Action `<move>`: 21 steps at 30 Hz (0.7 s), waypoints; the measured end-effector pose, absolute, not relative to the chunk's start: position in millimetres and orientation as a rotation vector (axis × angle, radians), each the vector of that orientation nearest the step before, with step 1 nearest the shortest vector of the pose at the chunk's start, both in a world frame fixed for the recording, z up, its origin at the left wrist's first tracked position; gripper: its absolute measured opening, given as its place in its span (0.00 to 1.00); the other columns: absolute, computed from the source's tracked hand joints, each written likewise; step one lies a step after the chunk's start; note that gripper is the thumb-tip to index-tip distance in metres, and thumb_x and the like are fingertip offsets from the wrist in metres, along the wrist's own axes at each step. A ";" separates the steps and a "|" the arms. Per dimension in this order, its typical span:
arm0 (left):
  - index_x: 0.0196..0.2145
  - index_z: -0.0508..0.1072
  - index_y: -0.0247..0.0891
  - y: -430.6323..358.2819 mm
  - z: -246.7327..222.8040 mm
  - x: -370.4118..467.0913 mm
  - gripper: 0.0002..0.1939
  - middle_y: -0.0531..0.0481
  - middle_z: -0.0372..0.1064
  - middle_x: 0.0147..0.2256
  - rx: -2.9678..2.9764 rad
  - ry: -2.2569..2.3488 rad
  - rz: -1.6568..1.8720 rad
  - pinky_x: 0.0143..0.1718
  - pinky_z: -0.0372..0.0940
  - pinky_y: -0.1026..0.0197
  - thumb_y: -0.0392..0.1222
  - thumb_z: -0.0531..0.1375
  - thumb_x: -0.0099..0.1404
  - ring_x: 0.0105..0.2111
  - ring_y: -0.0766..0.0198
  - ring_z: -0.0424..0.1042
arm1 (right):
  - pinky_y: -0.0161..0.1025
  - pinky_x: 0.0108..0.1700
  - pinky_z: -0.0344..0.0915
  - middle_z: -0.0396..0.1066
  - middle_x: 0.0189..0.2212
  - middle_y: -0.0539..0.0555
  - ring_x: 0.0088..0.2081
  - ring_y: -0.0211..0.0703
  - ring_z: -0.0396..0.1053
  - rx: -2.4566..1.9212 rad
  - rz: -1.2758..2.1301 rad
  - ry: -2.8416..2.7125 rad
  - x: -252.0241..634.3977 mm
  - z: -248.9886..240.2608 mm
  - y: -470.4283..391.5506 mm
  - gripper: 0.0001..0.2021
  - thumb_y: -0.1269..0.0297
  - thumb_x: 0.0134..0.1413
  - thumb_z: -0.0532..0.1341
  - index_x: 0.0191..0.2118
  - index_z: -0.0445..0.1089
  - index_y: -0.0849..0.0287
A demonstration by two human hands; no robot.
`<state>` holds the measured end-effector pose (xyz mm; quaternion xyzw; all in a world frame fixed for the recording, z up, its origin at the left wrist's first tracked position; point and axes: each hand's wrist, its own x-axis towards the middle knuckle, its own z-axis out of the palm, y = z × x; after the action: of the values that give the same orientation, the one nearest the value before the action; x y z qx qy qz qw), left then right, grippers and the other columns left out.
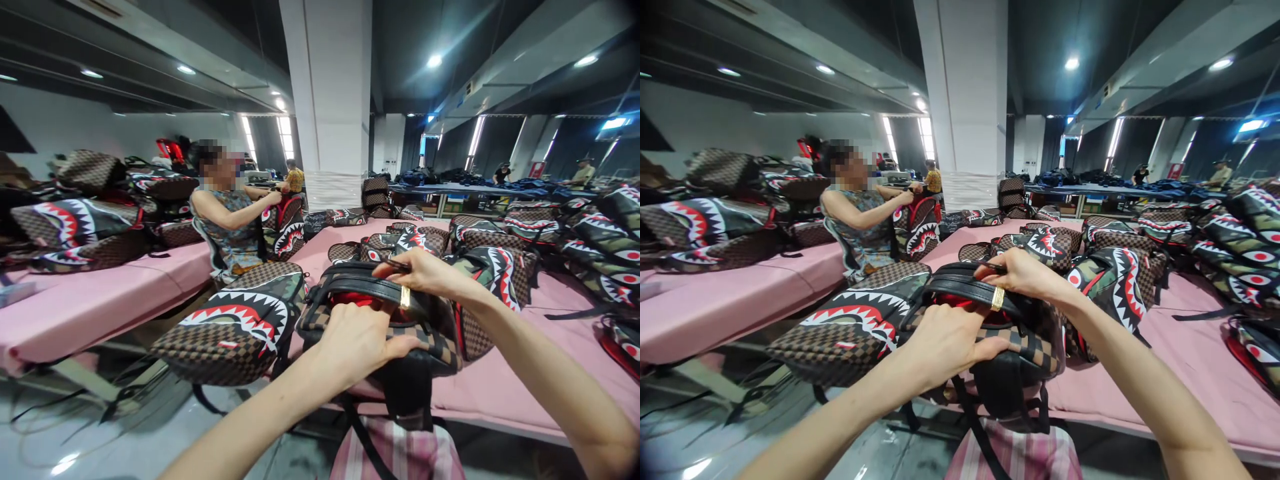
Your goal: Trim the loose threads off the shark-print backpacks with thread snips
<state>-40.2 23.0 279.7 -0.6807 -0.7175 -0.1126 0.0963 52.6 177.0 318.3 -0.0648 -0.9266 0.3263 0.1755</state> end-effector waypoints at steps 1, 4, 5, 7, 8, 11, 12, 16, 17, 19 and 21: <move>0.44 0.70 0.36 24.2 279.0 -38.7 0.29 0.36 0.72 0.39 -2.015 -2.134 -0.330 0.34 0.63 0.49 0.63 0.47 0.60 0.37 0.44 0.72 | 0.34 0.35 0.64 0.75 0.32 0.50 0.34 0.42 0.70 -0.167 0.911 -2.690 46.9 320.3 177.0 0.09 0.66 0.48 0.59 0.36 0.74 0.59; 0.43 0.71 0.36 27.7 277.4 -38.2 0.30 0.37 0.72 0.36 -2.003 -2.147 -0.324 0.33 0.63 0.48 0.64 0.47 0.60 0.35 0.44 0.72 | 0.33 0.33 0.61 0.73 0.30 0.50 0.32 0.40 0.69 -0.185 0.555 -2.717 40.4 319.0 172.9 0.09 0.71 0.45 0.60 0.35 0.74 0.59; 0.41 0.71 0.35 28.8 276.5 -38.7 0.30 0.37 0.73 0.34 -2.001 -2.146 -0.321 0.32 0.63 0.49 0.64 0.47 0.60 0.34 0.44 0.72 | 0.33 0.34 0.59 0.72 0.30 0.50 0.32 0.39 0.68 -0.196 0.406 -2.685 40.6 317.1 171.1 0.11 0.72 0.44 0.60 0.36 0.73 0.59; 0.36 0.72 0.35 29.8 273.2 -38.5 0.31 0.38 0.72 0.30 -1.998 -2.121 -0.325 0.31 0.63 0.49 0.65 0.45 0.60 0.32 0.45 0.73 | 0.32 0.33 0.57 0.70 0.33 0.52 0.34 0.39 0.66 -0.188 0.191 -2.642 41.4 312.8 168.6 0.12 0.73 0.45 0.60 0.38 0.72 0.58; 0.34 0.72 0.35 29.4 270.7 -37.4 0.30 0.39 0.72 0.29 -1.994 -2.097 -0.331 0.30 0.63 0.50 0.65 0.45 0.61 0.31 0.46 0.72 | 0.32 0.33 0.56 0.69 0.33 0.52 0.33 0.39 0.66 -0.175 0.132 -2.637 41.1 311.0 168.2 0.10 0.72 0.47 0.59 0.37 0.72 0.58; 0.33 0.71 0.35 22.6 259.7 -30.4 0.24 0.42 0.71 0.27 -1.988 -1.948 -0.397 0.28 0.63 0.53 0.59 0.48 0.63 0.29 0.50 0.72 | 0.32 0.29 0.52 0.68 0.26 0.52 0.27 0.36 0.62 -0.283 0.062 -2.585 34.8 307.5 170.1 0.08 0.67 0.54 0.55 0.29 0.71 0.60; 0.32 0.71 0.35 18.7 255.7 -27.7 0.21 0.43 0.71 0.27 -1.986 -1.896 -0.427 0.28 0.63 0.54 0.56 0.49 0.63 0.28 0.52 0.72 | 0.32 0.28 0.50 0.66 0.23 0.51 0.25 0.36 0.60 -0.353 0.063 -2.561 31.2 307.0 171.2 0.11 0.65 0.55 0.54 0.25 0.70 0.60; 0.27 0.71 0.35 2.9 247.8 -22.2 0.20 0.45 0.70 0.22 -2.039 -1.896 -0.444 0.27 0.62 0.56 0.53 0.49 0.63 0.25 0.54 0.71 | 0.31 0.25 0.46 0.61 0.17 0.48 0.22 0.33 0.54 -0.422 0.150 -2.569 17.4 307.4 174.1 0.15 0.63 0.55 0.55 0.20 0.66 0.61; 0.27 0.72 0.35 0.4 249.4 -22.8 0.21 0.44 0.70 0.22 -2.068 -1.940 -0.415 0.27 0.62 0.55 0.54 0.49 0.64 0.25 0.54 0.71 | 0.31 0.25 0.46 0.61 0.16 0.48 0.22 0.33 0.53 -0.406 0.179 -2.581 15.2 307.6 174.3 0.15 0.63 0.55 0.56 0.19 0.65 0.61; 0.27 0.74 0.36 -1.6 256.9 -26.7 0.23 0.42 0.72 0.25 -2.142 -1.985 -0.361 0.29 0.63 0.54 0.56 0.49 0.63 0.28 0.52 0.72 | 0.31 0.25 0.47 0.60 0.16 0.47 0.22 0.33 0.54 -0.392 0.238 -2.587 13.0 307.8 174.5 0.15 0.63 0.54 0.56 0.19 0.64 0.61; 0.29 0.75 0.36 0.0 269.1 -34.1 0.23 0.41 0.73 0.29 -2.248 -1.954 -0.336 0.32 0.63 0.55 0.58 0.51 0.62 0.32 0.52 0.72 | 0.31 0.25 0.47 0.60 0.17 0.47 0.22 0.34 0.55 -0.395 0.288 -2.582 12.7 308.1 174.8 0.16 0.63 0.54 0.55 0.18 0.62 0.60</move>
<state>-34.1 0.0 269.1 -0.7481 -0.6501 -0.1118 0.0720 12.7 174.8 308.1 -0.1456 -0.9502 0.1062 0.2542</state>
